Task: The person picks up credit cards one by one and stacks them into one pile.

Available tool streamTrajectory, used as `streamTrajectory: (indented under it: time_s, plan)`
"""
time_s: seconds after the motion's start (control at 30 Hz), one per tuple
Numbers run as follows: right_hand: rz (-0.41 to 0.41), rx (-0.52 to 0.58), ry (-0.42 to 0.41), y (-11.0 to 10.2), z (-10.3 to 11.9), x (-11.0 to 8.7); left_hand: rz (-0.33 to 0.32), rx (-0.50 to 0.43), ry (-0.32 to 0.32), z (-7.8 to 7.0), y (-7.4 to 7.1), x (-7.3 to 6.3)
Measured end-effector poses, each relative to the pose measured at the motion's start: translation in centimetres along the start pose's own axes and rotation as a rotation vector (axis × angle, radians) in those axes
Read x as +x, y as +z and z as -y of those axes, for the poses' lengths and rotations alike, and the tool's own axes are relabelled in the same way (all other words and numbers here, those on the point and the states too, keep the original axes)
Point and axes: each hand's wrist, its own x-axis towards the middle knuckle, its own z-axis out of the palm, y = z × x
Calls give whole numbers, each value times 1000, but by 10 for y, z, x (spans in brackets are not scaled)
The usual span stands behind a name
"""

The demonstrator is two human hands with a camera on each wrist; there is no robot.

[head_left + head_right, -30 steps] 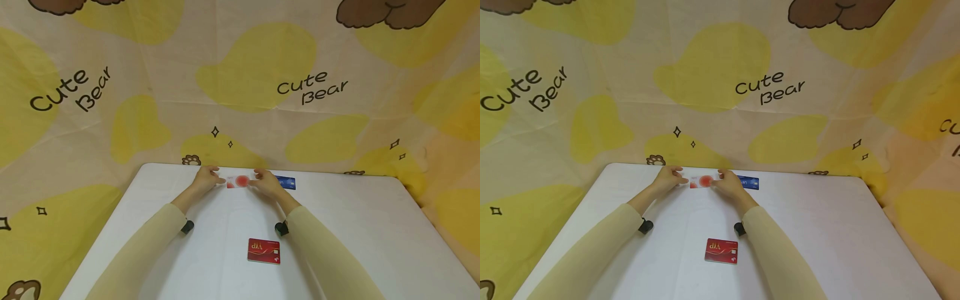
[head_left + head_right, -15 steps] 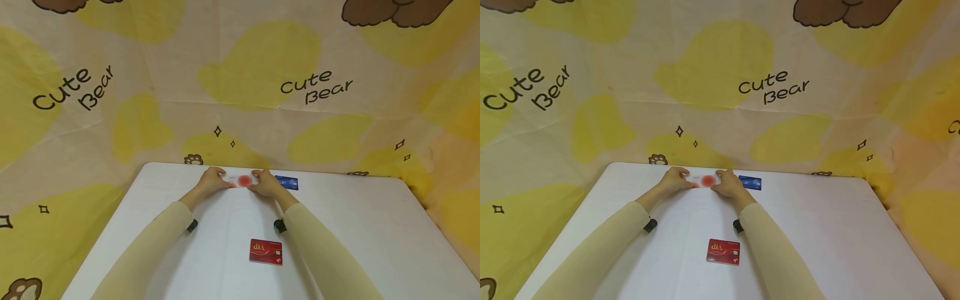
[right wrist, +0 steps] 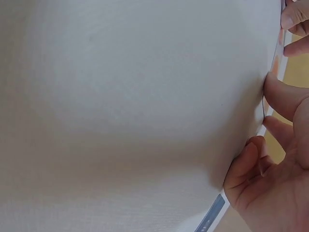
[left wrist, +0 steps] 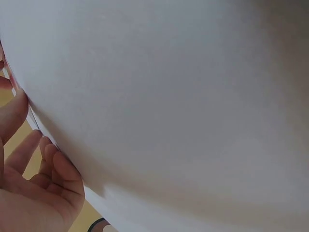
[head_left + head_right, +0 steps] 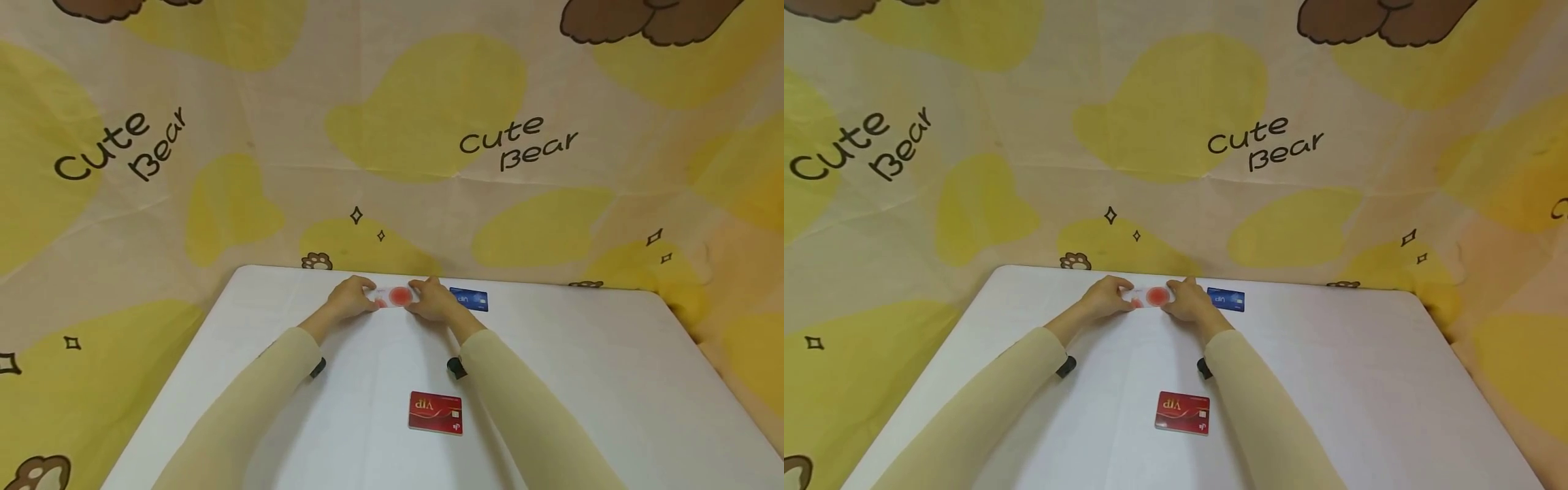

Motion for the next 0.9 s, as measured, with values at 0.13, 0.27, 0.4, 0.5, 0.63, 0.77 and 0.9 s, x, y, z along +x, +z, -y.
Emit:
streamTrajectory:
  time_s: [0.13,0.27,0.4,0.5,0.63,0.77,0.9]
  plan:
    - [-7,-13,10,2,1,1,14,-3,5,-3,-1,-2]
    - [-20,1,15,4,0,2,15,-2,4,-3,-1,-2]
    - [-21,21,31,5,-1,3,16,-4,-2,-2,1,0]
    - [-28,16,32,6,-1,3,11,-12,3,-3,2,-1]
    - [-61,3,8,7,0,1,-2,-22,28,-5,3,-2]
    - [-104,28,-11,9,-3,0,-7,-14,43,-7,3,-3]
    - [-161,104,-47,13,-5,1,-21,-17,54,-9,4,-3]
